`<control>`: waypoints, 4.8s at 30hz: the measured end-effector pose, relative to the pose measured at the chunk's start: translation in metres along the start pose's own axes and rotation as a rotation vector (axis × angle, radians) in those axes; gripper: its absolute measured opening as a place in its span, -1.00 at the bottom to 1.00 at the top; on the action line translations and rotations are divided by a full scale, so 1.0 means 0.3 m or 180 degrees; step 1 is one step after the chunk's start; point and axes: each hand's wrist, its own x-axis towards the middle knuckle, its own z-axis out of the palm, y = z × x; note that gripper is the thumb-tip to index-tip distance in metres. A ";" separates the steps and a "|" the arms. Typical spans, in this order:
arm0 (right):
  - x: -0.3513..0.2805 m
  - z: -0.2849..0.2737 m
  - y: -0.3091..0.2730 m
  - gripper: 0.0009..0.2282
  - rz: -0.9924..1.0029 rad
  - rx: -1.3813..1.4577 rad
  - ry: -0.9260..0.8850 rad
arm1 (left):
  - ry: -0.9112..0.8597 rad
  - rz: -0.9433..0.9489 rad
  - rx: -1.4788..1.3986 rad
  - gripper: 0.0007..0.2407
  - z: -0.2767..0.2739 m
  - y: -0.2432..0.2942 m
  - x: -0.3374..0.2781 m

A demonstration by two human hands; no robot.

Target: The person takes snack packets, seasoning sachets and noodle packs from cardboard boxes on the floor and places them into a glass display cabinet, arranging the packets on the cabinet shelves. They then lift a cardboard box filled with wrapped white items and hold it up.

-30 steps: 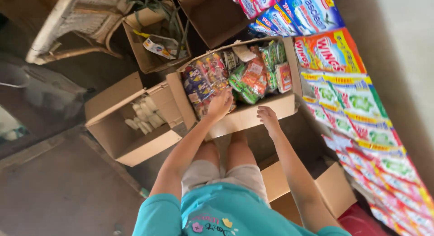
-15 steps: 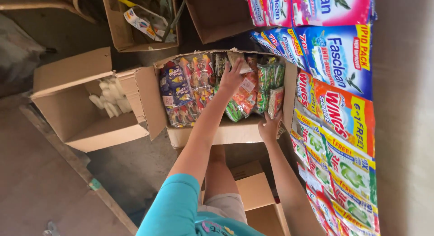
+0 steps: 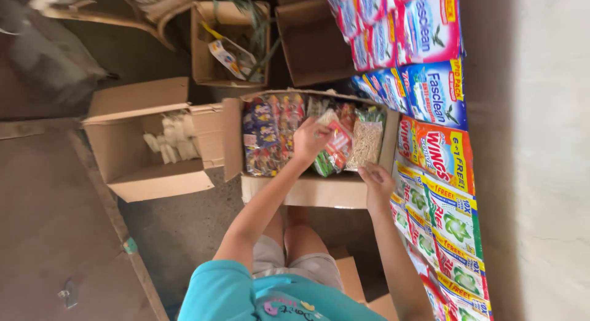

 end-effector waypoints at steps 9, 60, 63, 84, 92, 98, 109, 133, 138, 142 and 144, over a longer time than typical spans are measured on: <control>-0.257 0.456 -0.541 -0.53 -0.0904 0.0836 -0.1484 | -0.0062 -0.1791 -0.2176 -0.86 -0.699 0.175 -0.200; -3.373 2.585 0.221 -0.81 -0.3709 0.1586 -0.8092 | 0.7140 -0.0786 -0.0908 -0.78 -2.672 0.164 -2.371; -3.510 2.595 0.295 -0.83 -0.5013 0.2197 -0.7886 | 0.7355 -0.0548 -0.1042 -0.78 -2.668 0.180 -2.400; -3.807 2.569 0.520 -0.95 -0.8145 0.1515 -0.5730 | 0.6999 -0.0398 -0.1692 -0.75 -2.844 0.217 -2.755; -3.848 2.613 0.563 -0.94 -0.7537 0.1040 -0.6622 | 0.6686 -0.0452 -0.1655 -0.75 -2.918 0.204 -2.839; -3.823 2.690 0.599 -0.82 -0.6617 0.0781 -0.7444 | 0.6490 -0.0387 -0.1303 -0.75 -2.958 0.238 -2.885; -3.832 2.700 0.596 -0.83 -0.6319 0.0004 -0.7887 | 0.6303 -0.0440 -0.1284 -0.75 -2.975 0.152 -2.968; -3.788 2.578 0.411 -0.81 -0.6796 0.1451 -0.6418 | 0.4954 -0.2976 0.3422 -0.54 -3.468 -0.091 -3.029; -3.802 2.547 0.452 -0.78 -0.7412 0.1322 -0.5760 | 0.4142 -0.2909 0.4212 -0.69 -3.422 -0.036 -3.086; -3.823 2.544 0.507 -0.81 -0.7534 0.1025 -0.5761 | 0.4084 -0.2990 0.3968 -0.67 -3.419 -0.007 -3.118; -3.857 2.562 0.522 -0.71 -0.7719 0.0691 -0.5354 | 0.4000 -0.2779 0.4019 -0.65 -3.416 -0.002 -3.138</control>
